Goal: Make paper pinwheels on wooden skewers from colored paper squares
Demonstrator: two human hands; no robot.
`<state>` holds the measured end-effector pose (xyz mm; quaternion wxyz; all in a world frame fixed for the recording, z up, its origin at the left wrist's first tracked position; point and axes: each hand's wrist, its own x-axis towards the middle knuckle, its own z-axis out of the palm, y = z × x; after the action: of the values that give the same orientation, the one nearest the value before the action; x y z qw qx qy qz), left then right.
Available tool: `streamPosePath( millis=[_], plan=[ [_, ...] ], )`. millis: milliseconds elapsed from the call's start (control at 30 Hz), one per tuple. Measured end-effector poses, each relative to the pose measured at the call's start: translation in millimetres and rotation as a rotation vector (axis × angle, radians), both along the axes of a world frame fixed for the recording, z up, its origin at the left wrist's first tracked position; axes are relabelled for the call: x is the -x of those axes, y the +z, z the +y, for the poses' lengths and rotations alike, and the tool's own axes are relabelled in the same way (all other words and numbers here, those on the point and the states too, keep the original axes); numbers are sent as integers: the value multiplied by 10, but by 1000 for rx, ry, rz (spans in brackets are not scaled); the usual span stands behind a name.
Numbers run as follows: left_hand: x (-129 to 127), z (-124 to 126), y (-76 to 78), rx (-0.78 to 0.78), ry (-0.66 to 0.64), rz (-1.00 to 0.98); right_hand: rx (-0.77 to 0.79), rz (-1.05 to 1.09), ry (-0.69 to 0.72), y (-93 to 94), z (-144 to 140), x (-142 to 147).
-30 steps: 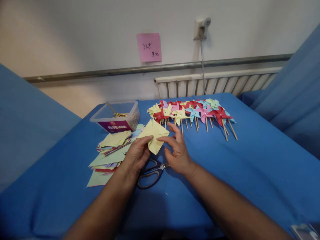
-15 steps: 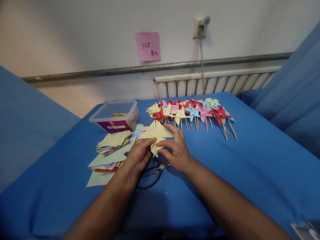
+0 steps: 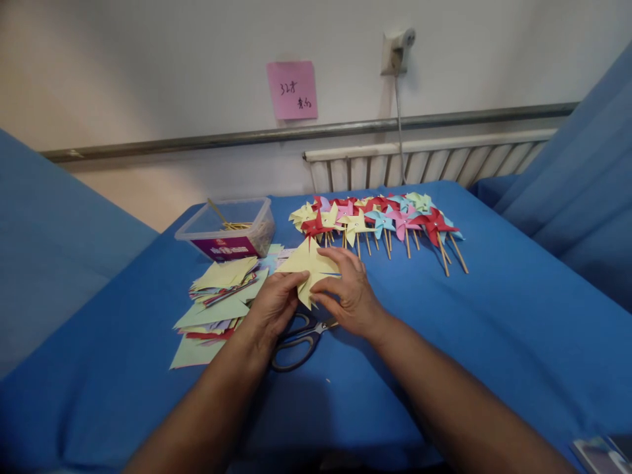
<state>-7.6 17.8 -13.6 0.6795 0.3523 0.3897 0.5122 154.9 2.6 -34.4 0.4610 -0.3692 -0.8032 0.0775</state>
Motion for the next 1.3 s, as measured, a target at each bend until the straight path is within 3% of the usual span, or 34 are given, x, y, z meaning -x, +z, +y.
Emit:
streamPosePath(
  millis=[333, 567, 867, 1067, 1300],
  plan=[
    [39, 8, 12, -12, 12, 14, 19, -13, 20, 97, -85, -31],
    [6, -12, 28, 36, 17, 13, -49, -153, -3, 60, -58, -5],
    [60, 11, -60, 82, -17, -41, -12, -157, 47, 67, -77, 1],
    [35, -5, -16, 63, -42, -28, -43, -63, 9, 35, -52, 16],
    [-7, -26, 3, 46, -26, 67, 97, 150, -17, -5, -35, 65]
  ],
)
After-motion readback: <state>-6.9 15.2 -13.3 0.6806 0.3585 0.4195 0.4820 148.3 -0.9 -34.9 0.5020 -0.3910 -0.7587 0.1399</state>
